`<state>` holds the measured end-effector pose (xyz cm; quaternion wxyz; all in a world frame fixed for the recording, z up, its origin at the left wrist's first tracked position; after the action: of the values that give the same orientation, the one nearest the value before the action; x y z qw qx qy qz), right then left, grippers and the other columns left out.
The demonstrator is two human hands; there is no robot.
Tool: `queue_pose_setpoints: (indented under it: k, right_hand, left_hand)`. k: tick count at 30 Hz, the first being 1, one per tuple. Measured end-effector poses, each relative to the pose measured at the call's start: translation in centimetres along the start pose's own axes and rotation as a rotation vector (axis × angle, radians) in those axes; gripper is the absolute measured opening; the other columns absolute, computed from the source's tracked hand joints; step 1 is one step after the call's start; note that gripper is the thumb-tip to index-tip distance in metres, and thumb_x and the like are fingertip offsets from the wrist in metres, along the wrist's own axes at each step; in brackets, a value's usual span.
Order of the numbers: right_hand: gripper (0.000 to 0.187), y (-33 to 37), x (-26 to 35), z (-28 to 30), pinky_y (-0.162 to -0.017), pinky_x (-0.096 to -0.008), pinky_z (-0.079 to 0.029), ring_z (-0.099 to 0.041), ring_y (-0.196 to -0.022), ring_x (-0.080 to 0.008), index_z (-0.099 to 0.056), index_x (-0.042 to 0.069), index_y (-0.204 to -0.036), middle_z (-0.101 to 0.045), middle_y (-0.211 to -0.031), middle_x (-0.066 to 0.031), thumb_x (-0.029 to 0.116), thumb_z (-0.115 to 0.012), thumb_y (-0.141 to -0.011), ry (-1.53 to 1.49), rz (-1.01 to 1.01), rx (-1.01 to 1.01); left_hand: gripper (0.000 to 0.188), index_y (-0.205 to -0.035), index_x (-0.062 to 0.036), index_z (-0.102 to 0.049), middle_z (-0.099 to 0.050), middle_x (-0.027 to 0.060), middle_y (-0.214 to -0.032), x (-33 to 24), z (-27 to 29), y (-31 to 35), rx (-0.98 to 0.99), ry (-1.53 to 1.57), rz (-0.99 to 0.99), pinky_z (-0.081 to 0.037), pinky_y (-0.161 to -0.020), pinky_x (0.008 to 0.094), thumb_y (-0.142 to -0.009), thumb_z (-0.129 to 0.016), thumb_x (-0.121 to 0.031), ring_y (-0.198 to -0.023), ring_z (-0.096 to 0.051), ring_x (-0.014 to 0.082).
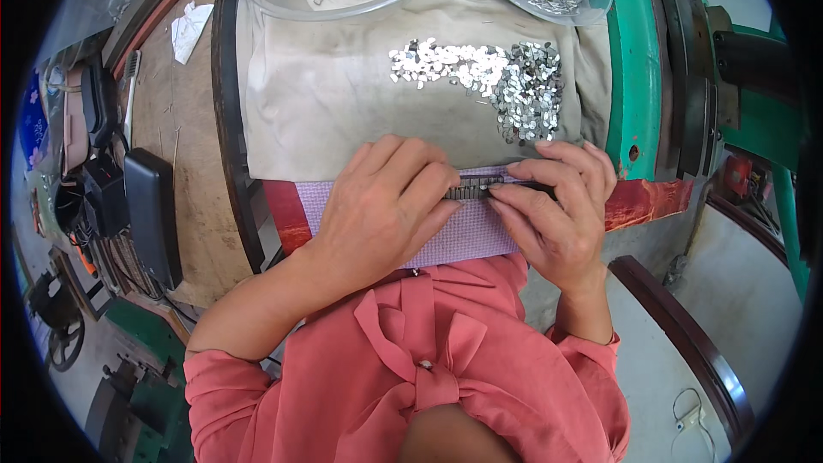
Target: The person places small, silver metal pieces into the slots of a long, dark metal strip held on a purple checkered mat. They repeatedly pick up individual pieces from a pile on the table and insert them into the strip, occasionally adjusting the strip's position.
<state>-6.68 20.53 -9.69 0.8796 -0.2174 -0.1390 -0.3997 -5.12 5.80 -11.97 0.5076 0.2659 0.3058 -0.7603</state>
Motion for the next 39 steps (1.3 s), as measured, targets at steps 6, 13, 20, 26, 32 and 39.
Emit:
queue_pose_setpoints:
  k: [6, 13, 20, 26, 32, 39]
  right_hand:
    - [0.021, -0.3, 0.7, -0.3, -0.105, -0.0494, -0.035, -0.060, -0.112, -0.0238, -0.076, 0.017, -0.089, -0.067, -0.103, 0.0022, 0.015, -0.083, -0.069, 0.013, 0.017, -0.020]
    - [0.020, -0.1, 0.0, 0.4, -0.103, -0.0499, -0.037, -0.060, -0.110, -0.0248, -0.076, 0.016, -0.089, -0.068, -0.101, 0.0013, 0.014, -0.084, -0.070, 0.058, -0.009, -0.083]
    - [0.020, 0.9, -0.1, 1.0, -0.101, -0.0488, -0.038, -0.061, -0.109, -0.0255, -0.076, 0.015, -0.090, -0.068, -0.100, 0.0009, 0.013, -0.084, -0.072, 0.082, -0.044, -0.139]
    - [0.021, 2.2, 0.2, 1.3, -0.100, -0.0457, -0.039, -0.061, -0.108, -0.0259, -0.076, 0.015, -0.090, -0.068, -0.099, 0.0001, 0.012, -0.084, -0.071, 0.094, -0.059, -0.163]
    - [0.020, 2.0, 0.8, 0.6, -0.100, -0.0453, -0.038, -0.060, -0.109, -0.0256, -0.076, 0.014, -0.091, -0.067, -0.100, 0.0001, 0.012, -0.083, -0.072, 0.058, -0.050, -0.193]
    - [0.016, 0.3, 1.2, -1.3, -0.101, -0.0452, -0.036, -0.058, -0.111, -0.0263, -0.070, 0.012, -0.090, -0.065, -0.103, -0.0010, 0.012, -0.079, -0.077, 0.065, -0.024, -0.118]
  left_hand:
    - [0.029, -0.093, -0.0053, -0.064, -0.063, 0.0085, -0.097, 0.3, 0.7, 0.4, -0.017, -0.025, -0.021, -0.047, -0.072, 0.0393, -0.070, -0.081, -0.008, -0.083, -0.059, 0.0291]
    - [0.022, -0.089, -0.0054, -0.062, -0.061, 0.0079, -0.093, 0.1, 0.5, 0.4, -0.041, -0.056, -0.047, -0.047, -0.071, 0.0393, -0.073, -0.077, -0.005, -0.081, -0.057, 0.0287]
    - [0.022, -0.089, -0.0068, -0.061, -0.060, 0.0072, -0.094, -0.3, 0.3, 0.3, -0.034, -0.089, -0.089, -0.046, -0.074, 0.0396, -0.075, -0.077, -0.008, -0.086, -0.057, 0.0290]
    - [0.022, -0.089, -0.0077, -0.061, -0.059, 0.0073, -0.093, -0.3, -0.2, 0.4, -0.036, -0.117, -0.105, -0.045, -0.074, 0.0396, -0.075, -0.077, -0.009, -0.087, -0.056, 0.0288]
    - [0.028, -0.094, -0.0088, -0.058, -0.055, 0.0065, -0.094, -0.5, -0.1, 0.4, -0.012, -0.125, -0.101, -0.044, -0.077, 0.0392, -0.077, -0.078, -0.020, -0.091, -0.055, 0.0271]
    - [0.035, -0.098, -0.0066, -0.059, -0.058, 0.0083, -0.097, -0.2, 0.4, 0.7, -0.009, -0.102, -0.069, -0.045, -0.077, 0.0406, -0.074, -0.082, -0.017, -0.090, -0.056, 0.0304]
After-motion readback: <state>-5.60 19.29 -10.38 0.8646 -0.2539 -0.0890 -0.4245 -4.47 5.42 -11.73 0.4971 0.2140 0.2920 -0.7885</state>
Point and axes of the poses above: each hand's wrist, its own y-axis away from the middle knuckle, its own z-axis out of the back of the hand, x = y × z, the point moved 9 cm from there along -y, towards the middle knuckle
